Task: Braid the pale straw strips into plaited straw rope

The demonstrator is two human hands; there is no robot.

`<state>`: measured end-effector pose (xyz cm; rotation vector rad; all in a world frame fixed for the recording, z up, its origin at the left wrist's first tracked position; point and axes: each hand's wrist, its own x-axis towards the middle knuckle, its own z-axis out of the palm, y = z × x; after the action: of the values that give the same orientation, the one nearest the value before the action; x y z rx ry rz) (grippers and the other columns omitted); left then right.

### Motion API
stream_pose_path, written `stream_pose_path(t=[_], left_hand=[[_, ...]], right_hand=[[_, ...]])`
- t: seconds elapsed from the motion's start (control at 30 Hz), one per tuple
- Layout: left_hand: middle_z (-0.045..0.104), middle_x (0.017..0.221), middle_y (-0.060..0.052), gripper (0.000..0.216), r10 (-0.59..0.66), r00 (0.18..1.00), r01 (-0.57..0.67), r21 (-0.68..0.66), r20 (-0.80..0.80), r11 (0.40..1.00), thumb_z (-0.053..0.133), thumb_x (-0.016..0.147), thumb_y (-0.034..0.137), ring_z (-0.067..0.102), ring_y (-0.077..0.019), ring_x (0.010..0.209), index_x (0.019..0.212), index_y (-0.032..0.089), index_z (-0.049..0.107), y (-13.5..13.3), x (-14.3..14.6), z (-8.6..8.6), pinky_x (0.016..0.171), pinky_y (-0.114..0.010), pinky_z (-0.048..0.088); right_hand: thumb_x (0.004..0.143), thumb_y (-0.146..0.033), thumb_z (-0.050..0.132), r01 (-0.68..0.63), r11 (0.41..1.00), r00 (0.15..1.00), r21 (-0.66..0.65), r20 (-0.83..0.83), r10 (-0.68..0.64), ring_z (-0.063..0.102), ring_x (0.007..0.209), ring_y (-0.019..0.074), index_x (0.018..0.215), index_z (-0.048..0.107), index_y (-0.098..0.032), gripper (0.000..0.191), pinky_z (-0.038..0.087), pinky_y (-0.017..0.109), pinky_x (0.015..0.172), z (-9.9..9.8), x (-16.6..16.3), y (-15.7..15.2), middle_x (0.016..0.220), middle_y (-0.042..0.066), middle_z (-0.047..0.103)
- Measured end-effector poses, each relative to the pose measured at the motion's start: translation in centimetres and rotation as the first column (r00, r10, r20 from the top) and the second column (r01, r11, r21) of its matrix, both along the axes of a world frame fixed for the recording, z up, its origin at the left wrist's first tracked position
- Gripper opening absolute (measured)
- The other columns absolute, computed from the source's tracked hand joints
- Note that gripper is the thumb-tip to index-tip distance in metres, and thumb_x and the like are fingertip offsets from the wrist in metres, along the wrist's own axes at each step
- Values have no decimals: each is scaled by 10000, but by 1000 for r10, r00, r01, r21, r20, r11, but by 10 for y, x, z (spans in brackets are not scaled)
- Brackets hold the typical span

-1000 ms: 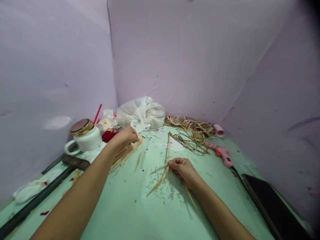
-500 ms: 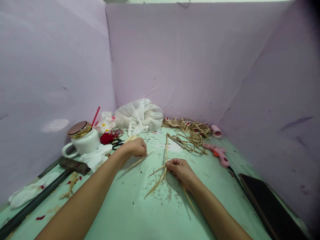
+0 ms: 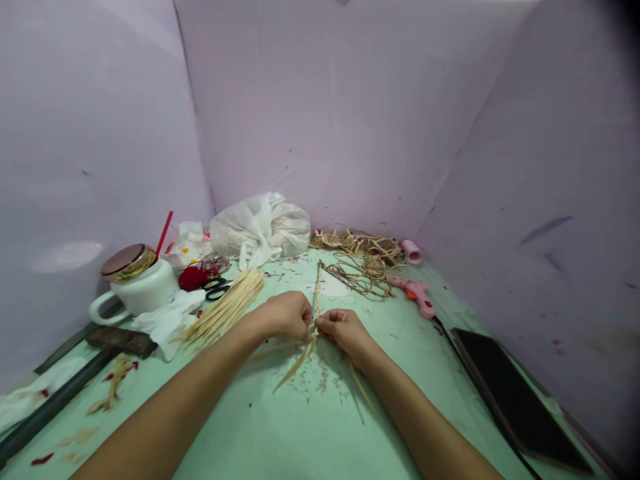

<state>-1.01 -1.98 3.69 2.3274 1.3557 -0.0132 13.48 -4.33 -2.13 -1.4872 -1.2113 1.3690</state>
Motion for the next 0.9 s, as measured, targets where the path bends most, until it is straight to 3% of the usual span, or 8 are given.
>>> stream_pose_path(t=[0.13, 0.37, 0.67, 0.9], left_hand=[[600, 601, -29, 181, 38, 997, -34, 67, -60, 997, 524, 522, 232, 481, -135, 528, 636, 191, 659, -8, 8, -1, 481, -223, 312], [582, 563, -15, 192, 194, 977, -194, -2, 85, 981, 518, 529, 217, 483, -119, 530, 634, 161, 668, 10, 1, -10, 475, -201, 309], [441, 420, 20, 209, 280, 945, -224, -290, 170, 930, 555, 524, 242, 385, -93, 411, 645, 118, 670, 13, 4, -19, 415, -208, 288], [430, 422, 26, 157, 258, 946, -228, -160, 198, 960, 561, 503, 222, 375, -88, 447, 573, 114, 652, 13, 7, -26, 423, -203, 268]], right_hand=[[609, -229, 555, -3, 1000, 1000, 2, 10, 3, 253, 356, 32, 540, 514, -135, 124, 166, 204, 403, 1, 0, 0, 401, -57, 424], [608, -212, 554, 2, 1000, 1000, 15, -3, -2, 271, 384, 37, 536, 525, -127, 115, 170, 200, 405, 1, 0, 0, 431, -45, 452], [614, -194, 540, 6, 1000, 1000, -5, 4, -6, 255, 359, 33, 540, 531, -130, 98, 172, 201, 398, 4, 0, -1, 410, -53, 443], [620, -190, 534, -5, 1000, 1000, 7, 18, 5, 262, 360, 30, 547, 538, -126, 97, 164, 200, 392, 3, 0, -2, 429, -44, 469]])
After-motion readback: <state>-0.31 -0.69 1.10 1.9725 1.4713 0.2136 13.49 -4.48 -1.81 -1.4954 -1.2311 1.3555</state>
